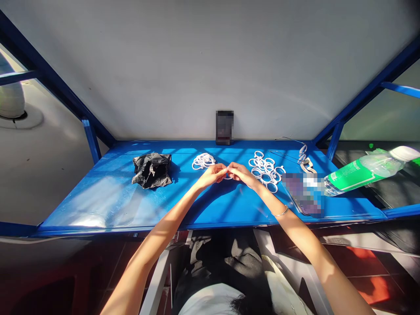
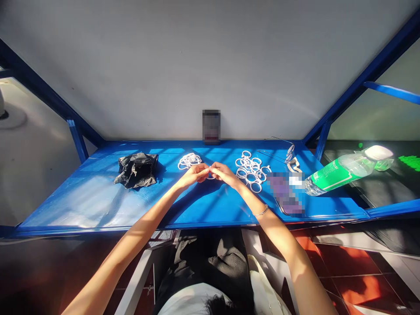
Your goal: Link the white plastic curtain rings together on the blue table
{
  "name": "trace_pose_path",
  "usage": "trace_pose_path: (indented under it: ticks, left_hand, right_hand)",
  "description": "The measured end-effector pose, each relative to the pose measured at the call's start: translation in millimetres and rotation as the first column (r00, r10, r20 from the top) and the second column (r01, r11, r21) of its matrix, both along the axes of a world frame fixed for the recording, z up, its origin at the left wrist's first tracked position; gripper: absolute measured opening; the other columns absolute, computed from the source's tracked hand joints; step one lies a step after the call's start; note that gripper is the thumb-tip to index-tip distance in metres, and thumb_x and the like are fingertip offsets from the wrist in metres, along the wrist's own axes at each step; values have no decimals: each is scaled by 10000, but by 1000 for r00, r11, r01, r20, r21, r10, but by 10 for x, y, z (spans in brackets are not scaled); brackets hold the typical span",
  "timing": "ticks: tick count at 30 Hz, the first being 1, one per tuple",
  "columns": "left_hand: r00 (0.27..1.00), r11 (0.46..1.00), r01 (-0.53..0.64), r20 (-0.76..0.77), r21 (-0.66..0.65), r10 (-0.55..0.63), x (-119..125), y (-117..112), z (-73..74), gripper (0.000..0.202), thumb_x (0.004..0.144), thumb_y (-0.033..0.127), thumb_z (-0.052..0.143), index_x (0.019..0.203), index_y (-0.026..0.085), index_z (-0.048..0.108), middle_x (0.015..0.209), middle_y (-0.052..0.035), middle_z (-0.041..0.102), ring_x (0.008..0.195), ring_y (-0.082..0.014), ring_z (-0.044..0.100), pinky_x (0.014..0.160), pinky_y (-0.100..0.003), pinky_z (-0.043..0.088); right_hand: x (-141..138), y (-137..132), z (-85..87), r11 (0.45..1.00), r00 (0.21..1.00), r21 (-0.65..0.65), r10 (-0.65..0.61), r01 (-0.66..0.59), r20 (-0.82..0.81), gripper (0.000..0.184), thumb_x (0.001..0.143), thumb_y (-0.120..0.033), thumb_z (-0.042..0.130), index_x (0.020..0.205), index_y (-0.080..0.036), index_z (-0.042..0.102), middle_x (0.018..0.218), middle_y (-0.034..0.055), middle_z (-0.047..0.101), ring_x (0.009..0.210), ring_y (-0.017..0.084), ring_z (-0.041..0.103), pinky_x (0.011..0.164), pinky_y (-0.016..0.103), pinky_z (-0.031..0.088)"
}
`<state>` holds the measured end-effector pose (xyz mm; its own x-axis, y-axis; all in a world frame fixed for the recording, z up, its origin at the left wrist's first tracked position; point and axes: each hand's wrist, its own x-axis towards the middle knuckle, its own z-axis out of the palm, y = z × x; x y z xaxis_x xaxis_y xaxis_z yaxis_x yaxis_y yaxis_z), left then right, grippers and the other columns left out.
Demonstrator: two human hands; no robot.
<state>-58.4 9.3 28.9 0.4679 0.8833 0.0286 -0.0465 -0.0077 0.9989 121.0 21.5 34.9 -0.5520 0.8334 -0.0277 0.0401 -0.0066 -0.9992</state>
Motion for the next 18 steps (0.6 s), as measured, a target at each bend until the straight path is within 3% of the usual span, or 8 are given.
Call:
trace_pose_path:
  ticks: [5, 12, 18]
  left_hand:
    - [997, 999, 27, 74, -41, -24, -10, 3, 35, 483, 756, 599, 654, 794, 130, 546, 564, 53, 394, 493, -55, 320, 479, -217, 205]
    - [983, 996, 76, 173, -39, -69, -2, 13, 29, 445, 735, 564, 686, 765, 139, 558, 550, 47, 376, 489, -60, 242, 487, -246, 144]
    - [970, 993, 107, 225, -51, -93, 9, 1, 8, 457, 722, 561, 704, 779, 124, 579, 541, 43, 365, 496, -60, 214, 507, -264, 129]
  right_hand:
    - [19, -20, -3, 989, 984, -105, 89, -106, -157, 271, 839, -474, 617, 713, -238, 570, 586, -33, 347, 525, 123, 232, 526, 315, 232]
    - [-50, 28, -130, 977, 939, -173, 62, -126, -337, 347, 767, -461, 702, 675, -182, 516, 640, -29, 404, 573, 96, 269, 520, 262, 202]
    - [-69, 3, -158, 957, 897, -244, 32, -154, -440, 348, 735, -340, 733, 614, -177, 451, 625, -34, 384, 583, 95, 254, 535, 258, 221]
